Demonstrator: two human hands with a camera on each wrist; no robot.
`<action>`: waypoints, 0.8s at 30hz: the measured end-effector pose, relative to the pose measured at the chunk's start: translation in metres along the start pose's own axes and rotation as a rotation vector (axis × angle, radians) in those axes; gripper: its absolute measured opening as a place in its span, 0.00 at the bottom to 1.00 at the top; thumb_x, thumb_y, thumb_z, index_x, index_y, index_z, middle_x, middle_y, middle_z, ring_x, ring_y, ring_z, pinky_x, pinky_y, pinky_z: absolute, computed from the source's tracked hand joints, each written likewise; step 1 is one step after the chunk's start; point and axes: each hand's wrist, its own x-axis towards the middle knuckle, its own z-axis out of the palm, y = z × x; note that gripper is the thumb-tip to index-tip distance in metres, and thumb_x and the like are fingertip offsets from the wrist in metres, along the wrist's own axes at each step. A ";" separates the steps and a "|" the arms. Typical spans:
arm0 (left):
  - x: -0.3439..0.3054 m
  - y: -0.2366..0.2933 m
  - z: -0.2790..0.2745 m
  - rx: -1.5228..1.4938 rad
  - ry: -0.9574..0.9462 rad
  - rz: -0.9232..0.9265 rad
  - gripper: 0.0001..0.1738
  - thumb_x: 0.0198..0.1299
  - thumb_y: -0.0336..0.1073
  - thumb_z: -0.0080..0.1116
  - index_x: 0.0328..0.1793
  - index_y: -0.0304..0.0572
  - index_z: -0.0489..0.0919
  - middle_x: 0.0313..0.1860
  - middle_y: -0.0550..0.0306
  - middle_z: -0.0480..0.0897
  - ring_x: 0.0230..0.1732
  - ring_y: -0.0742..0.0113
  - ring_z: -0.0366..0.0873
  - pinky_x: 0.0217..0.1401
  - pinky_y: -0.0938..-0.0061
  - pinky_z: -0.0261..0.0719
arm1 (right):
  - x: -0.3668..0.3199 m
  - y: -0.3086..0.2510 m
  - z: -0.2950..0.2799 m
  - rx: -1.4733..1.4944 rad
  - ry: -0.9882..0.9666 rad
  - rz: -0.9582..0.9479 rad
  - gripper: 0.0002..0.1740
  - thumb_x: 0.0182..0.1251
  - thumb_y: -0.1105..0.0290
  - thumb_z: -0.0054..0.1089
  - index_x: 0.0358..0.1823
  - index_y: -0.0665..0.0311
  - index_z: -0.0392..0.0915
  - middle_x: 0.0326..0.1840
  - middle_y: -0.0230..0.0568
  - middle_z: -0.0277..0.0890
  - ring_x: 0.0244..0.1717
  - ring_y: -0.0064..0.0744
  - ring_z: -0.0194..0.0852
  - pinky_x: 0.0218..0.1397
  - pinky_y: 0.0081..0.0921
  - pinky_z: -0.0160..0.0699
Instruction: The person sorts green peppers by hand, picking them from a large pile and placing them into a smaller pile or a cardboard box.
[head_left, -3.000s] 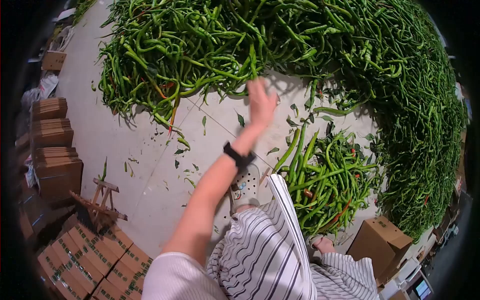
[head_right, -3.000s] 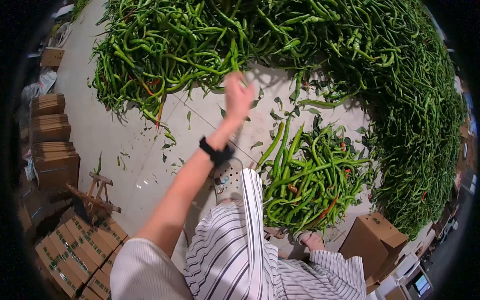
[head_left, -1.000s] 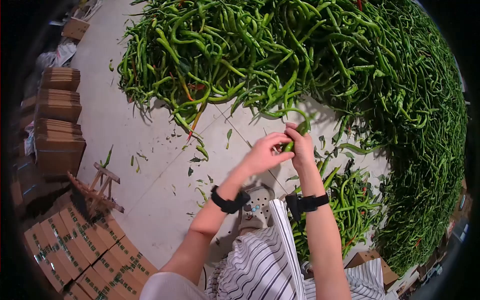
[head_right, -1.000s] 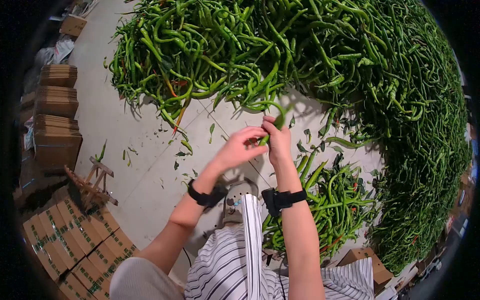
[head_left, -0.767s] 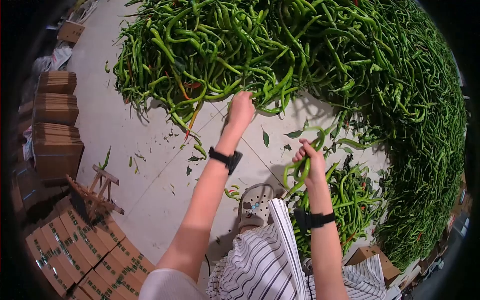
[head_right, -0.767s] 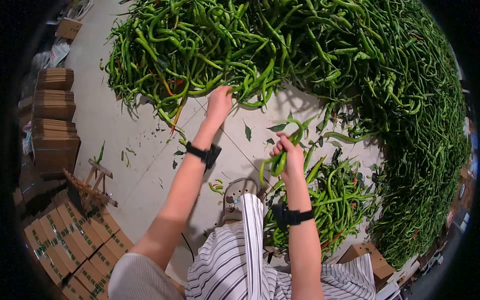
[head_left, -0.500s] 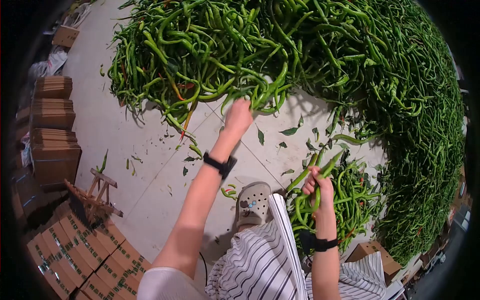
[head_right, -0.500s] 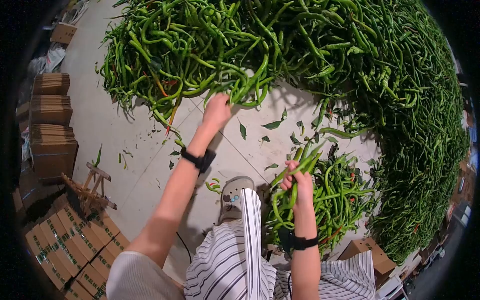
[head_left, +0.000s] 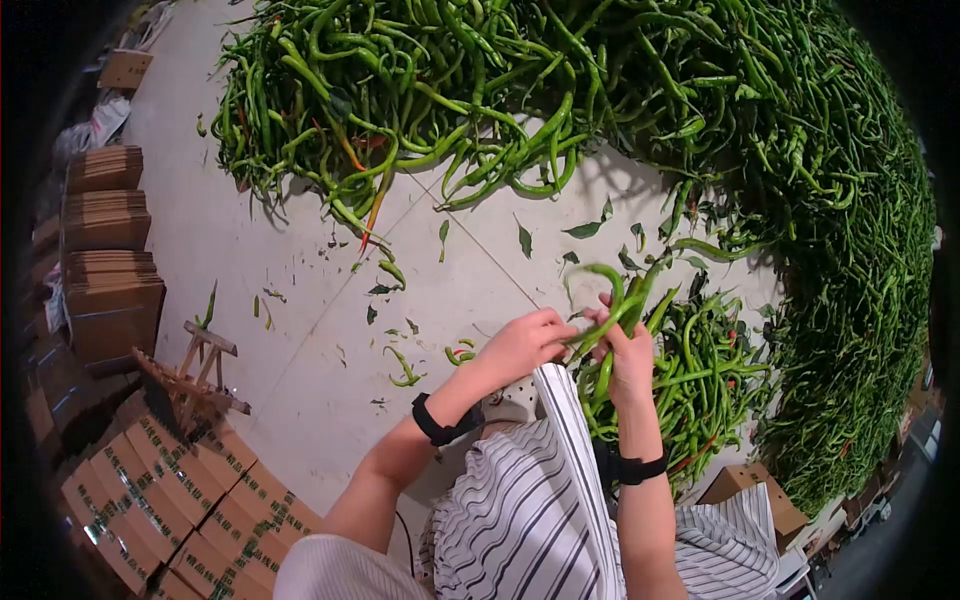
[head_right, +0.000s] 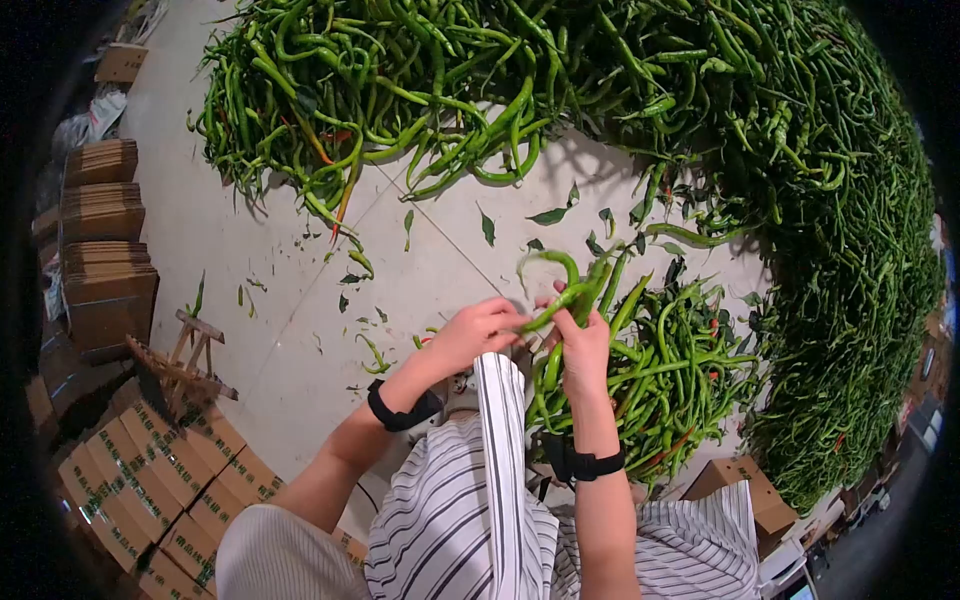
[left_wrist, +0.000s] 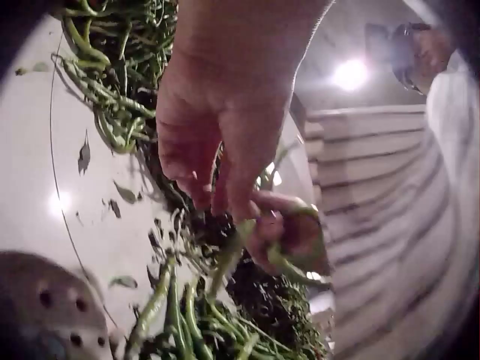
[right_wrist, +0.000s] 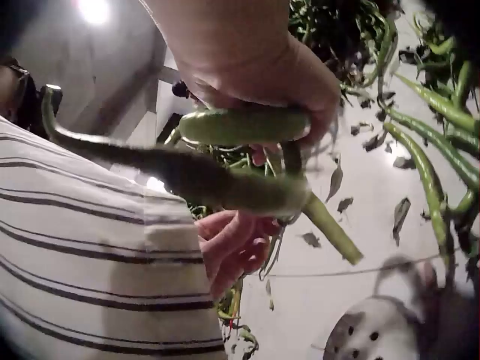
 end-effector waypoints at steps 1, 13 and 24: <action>0.001 -0.006 -0.002 -0.004 0.038 -0.037 0.11 0.52 0.29 0.59 0.43 0.35 0.79 0.34 0.51 0.78 0.28 0.61 0.76 0.33 0.74 0.74 | 0.000 0.001 -0.003 -0.088 0.031 -0.043 0.18 0.59 0.72 0.54 0.50 0.71 0.72 0.33 0.37 0.75 0.18 0.15 0.59 0.20 0.15 0.59; 0.143 -0.118 -0.064 0.556 0.594 -0.145 0.15 0.51 0.38 0.61 0.42 0.36 0.78 0.39 0.48 0.78 0.40 0.52 0.74 0.44 0.64 0.72 | -0.043 -0.032 -0.087 -0.648 0.164 -0.093 0.17 0.60 0.73 0.53 0.50 0.69 0.74 0.35 0.38 0.79 0.23 0.16 0.64 0.26 0.15 0.62; 0.046 -0.003 -0.006 -0.066 0.309 -0.289 0.12 0.49 0.34 0.64 0.33 0.32 0.77 0.27 0.52 0.73 0.22 0.63 0.70 0.27 0.74 0.69 | 0.056 -0.039 0.021 -0.007 0.066 -0.135 0.18 0.59 0.66 0.59 0.48 0.68 0.73 0.38 0.32 0.77 0.19 0.13 0.59 0.23 0.13 0.60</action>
